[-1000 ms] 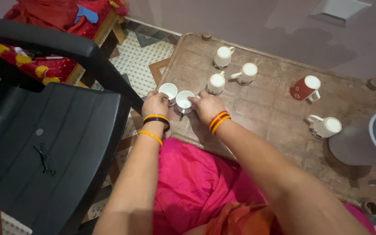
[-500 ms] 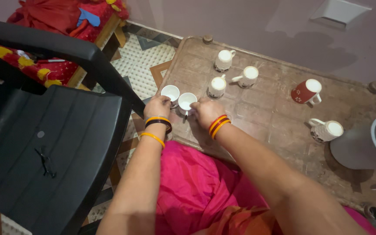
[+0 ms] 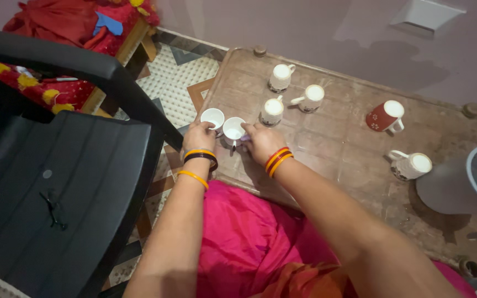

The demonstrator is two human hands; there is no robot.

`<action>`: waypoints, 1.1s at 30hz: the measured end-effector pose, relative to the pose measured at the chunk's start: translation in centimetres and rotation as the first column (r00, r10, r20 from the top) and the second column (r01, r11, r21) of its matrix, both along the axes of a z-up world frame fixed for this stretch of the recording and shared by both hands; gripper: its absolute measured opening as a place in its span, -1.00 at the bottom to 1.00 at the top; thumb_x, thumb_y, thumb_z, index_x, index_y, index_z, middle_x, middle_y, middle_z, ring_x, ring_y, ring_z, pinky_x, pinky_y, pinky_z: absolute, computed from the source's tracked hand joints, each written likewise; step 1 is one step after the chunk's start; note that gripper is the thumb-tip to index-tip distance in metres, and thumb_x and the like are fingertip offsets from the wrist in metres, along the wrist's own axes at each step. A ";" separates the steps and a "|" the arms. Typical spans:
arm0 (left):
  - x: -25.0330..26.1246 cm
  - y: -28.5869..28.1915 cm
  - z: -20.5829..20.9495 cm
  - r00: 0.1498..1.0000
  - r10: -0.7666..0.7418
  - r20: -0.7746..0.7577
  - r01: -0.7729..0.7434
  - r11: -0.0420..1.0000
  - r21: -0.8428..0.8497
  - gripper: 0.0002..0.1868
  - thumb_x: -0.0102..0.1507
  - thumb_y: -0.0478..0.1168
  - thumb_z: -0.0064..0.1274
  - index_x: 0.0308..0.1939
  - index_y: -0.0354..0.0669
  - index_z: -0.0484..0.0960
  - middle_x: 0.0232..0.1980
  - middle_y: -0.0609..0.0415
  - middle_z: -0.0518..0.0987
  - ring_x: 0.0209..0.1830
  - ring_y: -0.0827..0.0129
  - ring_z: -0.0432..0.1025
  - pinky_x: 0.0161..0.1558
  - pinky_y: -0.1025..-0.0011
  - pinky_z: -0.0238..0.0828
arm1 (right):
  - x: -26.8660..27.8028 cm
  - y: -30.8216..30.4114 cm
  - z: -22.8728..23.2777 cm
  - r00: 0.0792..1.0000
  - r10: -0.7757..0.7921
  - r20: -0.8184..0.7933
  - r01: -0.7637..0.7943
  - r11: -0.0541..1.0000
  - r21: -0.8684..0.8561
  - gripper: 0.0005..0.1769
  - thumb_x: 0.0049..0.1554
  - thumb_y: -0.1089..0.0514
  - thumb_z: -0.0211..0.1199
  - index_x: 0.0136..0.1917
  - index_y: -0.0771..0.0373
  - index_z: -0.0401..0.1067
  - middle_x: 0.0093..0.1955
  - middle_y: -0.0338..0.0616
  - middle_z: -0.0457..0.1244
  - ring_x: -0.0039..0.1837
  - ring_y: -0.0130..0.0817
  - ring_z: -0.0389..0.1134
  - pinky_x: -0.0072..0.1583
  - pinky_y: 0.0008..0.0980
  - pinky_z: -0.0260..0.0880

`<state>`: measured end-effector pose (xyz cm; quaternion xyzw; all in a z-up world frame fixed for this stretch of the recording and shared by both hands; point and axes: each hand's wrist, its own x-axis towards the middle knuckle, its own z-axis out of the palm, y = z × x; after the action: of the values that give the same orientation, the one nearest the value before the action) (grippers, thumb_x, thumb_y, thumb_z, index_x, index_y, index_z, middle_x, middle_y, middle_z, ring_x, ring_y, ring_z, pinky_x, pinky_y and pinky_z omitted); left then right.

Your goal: The person wipes the inside and outside of several small cups using a purple cloth. They handle the cups one at a time, occasionally dipping the cloth into a nearby pitcher of water to moisten it before continuing to wipe the remaining cups.

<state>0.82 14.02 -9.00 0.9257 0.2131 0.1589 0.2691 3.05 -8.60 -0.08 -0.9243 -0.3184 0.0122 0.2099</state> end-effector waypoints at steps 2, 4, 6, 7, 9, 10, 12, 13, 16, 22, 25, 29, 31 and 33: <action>0.1 0.1 0.2 0.999 0.020 -0.049 -0.022 0.999 -0.037 -0.76 0.13 -0.18 0.25 -0.12 0.13 0.78 0.18 -0.05 0.57 0.18 0.07 0.46 0.19 0.20 0.40 | -0.1 -0.2 0.7 1.000 -0.010 -0.015 0.010 1.000 0.025 -0.41 0.07 0.07 0.29 0.37 0.04 0.35 0.09 0.01 0.35 0.06 0.09 0.41 0.04 0.01 0.42; -0.1 0.0 0.7 0.997 0.044 -0.068 -0.051 0.993 -0.104 -0.73 0.14 -0.18 0.23 -0.07 0.13 0.75 0.25 -0.04 0.54 0.18 0.09 0.47 0.21 0.21 0.41 | -0.3 -0.6 1.1 0.999 -0.023 -0.028 0.024 0.999 0.027 -0.41 0.08 0.07 0.28 0.39 0.04 0.33 0.10 0.01 0.35 0.08 0.09 0.40 0.05 0.01 0.42; -0.3 -0.3 1.7 0.996 0.073 -0.052 -0.082 0.976 -0.203 -0.67 0.11 -0.19 0.23 -0.03 0.11 0.71 0.37 -0.04 0.48 0.16 0.11 0.50 0.22 0.23 0.42 | -0.3 -1.2 1.4 0.999 -0.044 -0.031 0.044 0.999 0.007 -0.43 0.11 0.05 0.27 0.39 0.03 0.33 0.10 0.01 0.35 0.09 0.09 0.40 0.07 0.00 0.41; -0.3 -0.7 2.2 0.996 0.089 -0.016 -0.091 0.986 -0.141 -0.65 0.09 -0.21 0.24 -0.03 0.10 0.72 0.39 -0.10 0.44 0.21 0.04 0.44 0.23 0.19 0.39 | -0.3 -1.5 1.5 0.999 -0.050 -0.016 0.050 0.999 0.009 -0.44 0.10 0.06 0.27 0.38 0.03 0.34 0.11 0.01 0.35 0.09 0.09 0.40 0.07 0.01 0.41; -0.5 -1.6 3.2 0.992 0.113 0.059 -0.112 0.994 -0.017 -0.61 0.05 -0.23 0.27 -0.02 0.09 0.74 0.42 -0.21 0.37 0.31 -0.10 0.32 0.26 0.13 0.32 | -0.4 -2.3 1.5 0.998 -0.062 0.013 0.062 0.998 0.012 -0.45 0.09 0.06 0.27 0.35 0.04 0.35 0.12 0.00 0.36 0.11 0.08 0.40 0.06 0.03 0.39; -0.5 -2.1 3.8 0.990 0.080 0.112 -0.083 0.996 0.021 -0.60 0.05 -0.24 0.27 -0.02 0.06 0.74 0.42 -0.25 0.35 0.36 -0.15 0.26 0.31 0.10 0.25 | -0.3 -2.7 1.5 0.998 -0.061 0.011 0.060 0.997 0.053 -0.45 0.10 0.08 0.26 0.36 0.05 0.35 0.11 0.01 0.36 0.11 0.08 0.39 0.08 0.02 0.40; -0.4 -3.0 5.0 0.977 0.008 0.211 -0.029 0.995 0.099 -0.58 0.04 -0.25 0.29 0.00 0.01 0.74 0.41 -0.35 0.32 0.46 -0.26 0.14 0.42 0.05 0.12 | -0.3 -3.8 1.5 0.998 -0.060 0.006 0.058 0.989 0.133 -0.45 0.11 0.11 0.24 0.38 0.08 0.35 0.09 0.05 0.37 0.12 0.08 0.39 0.11 -0.01 0.40; -0.2 -3.6 5.5 0.978 -0.015 0.208 -0.003 0.996 0.088 -0.59 0.04 -0.24 0.29 0.00 -0.01 0.74 0.41 -0.37 0.32 0.47 -0.27 0.12 0.43 0.05 0.09 | -0.4 -4.4 1.5 0.997 -0.074 -0.018 0.076 0.987 0.141 -0.46 0.11 0.12 0.23 0.38 0.07 0.37 0.08 0.07 0.37 0.12 0.09 0.39 0.11 0.00 0.40; 0.7 -6.2 6.3 0.971 -0.093 0.222 0.075 0.993 0.086 -0.62 0.06 -0.21 0.31 -0.03 -0.04 0.72 0.42 -0.40 0.30 0.50 -0.27 0.09 0.48 0.04 0.02 | -0.5 -6.4 1.6 0.987 -0.146 -0.059 0.153 0.981 0.123 -0.49 0.11 0.12 0.22 0.35 0.06 0.41 0.08 0.12 0.37 0.10 0.13 0.39 0.10 0.02 0.40; 2.9 -11.6 5.3 0.950 -0.216 0.228 0.204 0.976 0.074 -0.61 0.07 -0.25 0.27 0.00 -0.06 0.70 0.40 -0.40 0.32 0.47 -0.27 0.11 0.44 0.03 0.03 | -0.1 -11.1 0.3 0.959 -0.279 -0.042 0.282 0.952 0.119 -0.52 0.11 0.08 0.21 0.31 0.07 0.46 0.08 0.12 0.40 0.09 0.10 0.44 0.13 -0.03 0.44; 3.7 -13.6 4.6 0.943 -0.261 0.208 0.257 0.965 0.048 -0.63 0.12 -0.28 0.22 0.03 -0.05 0.69 0.39 -0.36 0.35 0.47 -0.25 0.13 0.44 0.06 0.07 | -0.3 -13.0 -0.1 0.947 -0.320 -0.019 0.320 0.945 0.073 -0.53 0.09 0.08 0.24 0.29 0.09 0.47 0.09 0.14 0.39 0.08 0.12 0.42 0.09 0.00 0.42; 5.9 -14.8 3.1 0.942 -0.294 0.164 0.286 0.956 0.070 -0.56 0.13 -0.32 0.18 0.12 -0.07 0.64 0.37 -0.28 0.40 0.49 -0.21 0.16 0.48 0.09 0.10 | -0.2 -15.0 -0.7 0.949 -0.315 -0.022 0.316 0.944 0.098 -0.52 0.09 0.11 0.26 0.29 0.14 0.46 0.08 0.13 0.39 0.08 0.11 0.43 0.09 -0.01 0.42; 7.4 -15.2 2.0 0.947 -0.292 0.133 0.283 0.956 0.084 -0.49 0.12 -0.32 0.19 0.18 -0.13 0.58 0.37 -0.25 0.41 0.49 -0.20 0.16 0.50 0.09 0.09 | 0.1 -15.8 -1.1 0.950 -0.312 -0.034 0.313 0.943 0.114 -0.51 0.09 0.12 0.27 0.31 0.15 0.45 0.07 0.14 0.40 0.08 0.10 0.43 0.11 -0.02 0.43; 8.8 -15.5 1.2 0.952 -0.292 0.095 0.284 0.954 0.093 -0.39 0.09 -0.31 0.24 0.24 -0.23 0.47 0.37 -0.25 0.40 0.50 -0.20 0.15 0.51 0.09 0.06 | 0.2 -16.3 -1.5 0.945 -0.323 -0.051 0.327 0.935 0.137 -0.51 0.11 0.10 0.28 0.32 0.16 0.44 0.07 0.16 0.39 0.08 0.10 0.44 0.11 -0.03 0.44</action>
<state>9.57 -1.44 -7.77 0.9468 0.0545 0.1758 0.2638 3.28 -24.87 -1.54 -0.9465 -0.1582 -0.0326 0.2793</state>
